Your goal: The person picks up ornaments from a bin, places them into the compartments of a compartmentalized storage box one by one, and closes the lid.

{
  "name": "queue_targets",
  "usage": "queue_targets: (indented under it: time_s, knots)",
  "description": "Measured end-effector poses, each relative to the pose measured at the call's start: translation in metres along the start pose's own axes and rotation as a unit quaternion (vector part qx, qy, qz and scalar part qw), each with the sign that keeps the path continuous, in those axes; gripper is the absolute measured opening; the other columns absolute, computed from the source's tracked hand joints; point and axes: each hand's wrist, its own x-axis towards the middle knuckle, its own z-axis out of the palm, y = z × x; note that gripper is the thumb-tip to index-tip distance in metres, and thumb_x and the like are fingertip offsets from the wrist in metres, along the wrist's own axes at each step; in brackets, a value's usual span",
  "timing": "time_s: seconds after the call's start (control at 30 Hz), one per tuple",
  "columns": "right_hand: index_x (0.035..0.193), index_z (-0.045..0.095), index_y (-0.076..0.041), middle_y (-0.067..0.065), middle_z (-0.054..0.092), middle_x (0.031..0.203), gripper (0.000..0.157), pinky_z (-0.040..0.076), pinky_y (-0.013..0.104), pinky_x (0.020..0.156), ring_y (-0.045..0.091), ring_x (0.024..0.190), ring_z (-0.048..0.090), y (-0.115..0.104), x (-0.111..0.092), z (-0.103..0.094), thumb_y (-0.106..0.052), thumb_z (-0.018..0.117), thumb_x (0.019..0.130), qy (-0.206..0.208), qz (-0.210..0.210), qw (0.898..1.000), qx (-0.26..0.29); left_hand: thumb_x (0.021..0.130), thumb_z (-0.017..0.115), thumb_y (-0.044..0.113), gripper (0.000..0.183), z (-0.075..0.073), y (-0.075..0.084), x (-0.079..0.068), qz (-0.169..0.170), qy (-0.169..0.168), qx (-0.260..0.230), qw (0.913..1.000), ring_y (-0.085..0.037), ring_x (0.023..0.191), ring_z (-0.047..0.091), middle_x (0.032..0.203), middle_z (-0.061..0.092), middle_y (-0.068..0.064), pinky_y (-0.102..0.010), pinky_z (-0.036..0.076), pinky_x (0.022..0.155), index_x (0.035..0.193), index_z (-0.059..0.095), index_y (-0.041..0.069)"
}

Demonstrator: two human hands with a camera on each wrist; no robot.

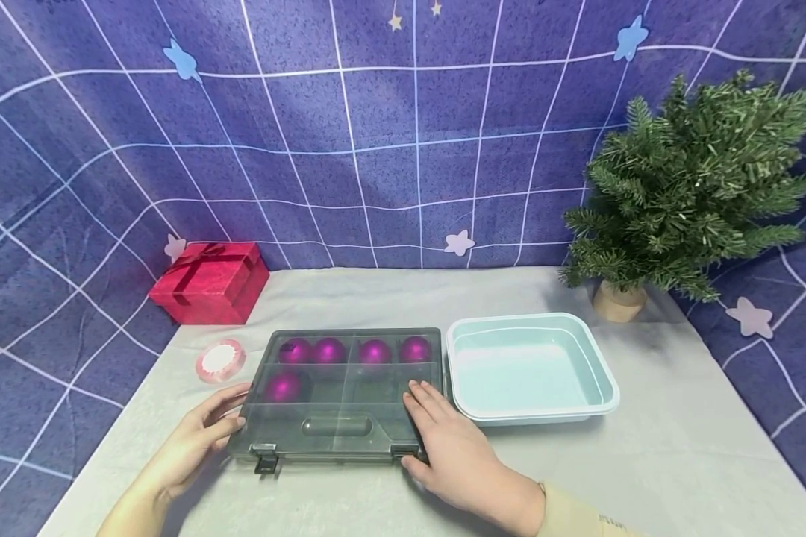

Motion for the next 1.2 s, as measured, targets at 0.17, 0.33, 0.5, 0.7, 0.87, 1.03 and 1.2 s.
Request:
queue_targets:
  time_s: [0.17, 0.33, 0.5, 0.7, 0.87, 1.03, 1.2]
  knots:
    - [0.15, 0.046, 0.001, 0.016, 0.039, 0.159, 0.076, 0.027, 0.061, 0.115, 0.034, 0.149, 0.029, -0.013, -0.001, -0.006, -0.033, 0.076, 0.089, -0.014, -0.023, 1.0, 0.014, 0.095, 0.057, -0.002, 0.059, 0.001, -0.002, 0.001, -0.014, -0.001, 0.001, 0.9999, -0.005, 0.113, 0.06, 0.15, 0.041, -0.031, -0.029, 0.051, 0.088, 0.151, 0.038, -0.006]
    - [0.149, 0.048, -0.004, 0.013, 0.043, 0.157, 0.066, 0.035, 0.057, 0.112, 0.03, 0.145, 0.037, -0.03, 0.001, -0.01, -0.03, 0.071, 0.093, -0.013, -0.097, 0.994, 0.039, 0.096, 0.058, -0.002, 0.06, 0.0, -0.004, -0.001, -0.023, -0.007, -0.005, 0.9997, -0.006, 0.113, 0.06, 0.15, 0.041, -0.031, -0.031, 0.052, 0.087, 0.152, 0.036, -0.005]
    - [0.15, 0.047, -0.01, 0.004, 0.049, 0.151, 0.055, 0.043, 0.042, 0.108, 0.019, 0.138, 0.046, -0.049, 0.014, -0.006, -0.025, 0.064, 0.1, -0.069, -0.175, 0.972, 0.142, 0.095, 0.058, -0.004, 0.059, -0.002, -0.005, -0.001, -0.016, -0.006, -0.009, 0.9998, -0.006, 0.114, 0.06, 0.148, 0.043, -0.03, -0.031, 0.054, 0.085, 0.15, 0.037, -0.007]
    - [0.148, 0.049, -0.01, 0.001, 0.055, 0.147, 0.046, 0.042, 0.023, 0.104, 0.008, 0.134, 0.047, -0.072, 0.035, 0.016, -0.018, 0.06, 0.104, -0.187, -0.195, 0.908, 0.321, 0.095, 0.058, -0.004, 0.058, -0.004, -0.004, 0.0, -0.014, -0.008, -0.008, 0.9998, -0.005, 0.114, 0.06, 0.147, 0.044, -0.03, -0.03, 0.054, 0.085, 0.149, 0.037, -0.008]
    - [0.145, 0.05, 0.002, 0.015, 0.053, 0.148, 0.042, 0.041, 0.022, 0.104, 0.006, 0.133, 0.047, -0.086, 0.048, 0.043, -0.006, 0.054, 0.104, -0.27, -0.112, 0.808, 0.511, 0.095, 0.058, -0.003, 0.058, -0.003, -0.002, 0.002, -0.017, -0.009, -0.008, 0.9998, -0.006, 0.114, 0.061, 0.148, 0.044, -0.03, -0.031, 0.054, 0.086, 0.15, 0.037, -0.007]
    - [0.141, 0.052, 0.009, 0.022, 0.059, 0.139, 0.044, 0.045, 0.022, 0.099, 0.01, 0.123, 0.058, -0.098, 0.056, 0.069, -0.007, 0.05, 0.1, -0.299, 0.01, 0.744, 0.597, 0.095, 0.058, -0.004, 0.058, -0.003, -0.001, 0.004, -0.01, -0.015, -0.004, 0.9998, -0.007, 0.114, 0.061, 0.147, 0.044, -0.03, -0.032, 0.055, 0.084, 0.149, 0.037, -0.007]
    - [0.14, 0.049, 0.01, 0.022, 0.064, 0.131, 0.048, 0.046, 0.038, 0.106, 0.026, 0.121, 0.061, -0.105, 0.065, 0.088, -0.012, 0.05, 0.098, -0.29, 0.175, 0.642, 0.688, 0.095, 0.058, -0.004, 0.057, -0.002, 0.001, 0.006, -0.005, -0.018, -0.002, 0.9998, -0.007, 0.113, 0.062, 0.145, 0.045, -0.03, -0.033, 0.055, 0.083, 0.149, 0.037, -0.007]
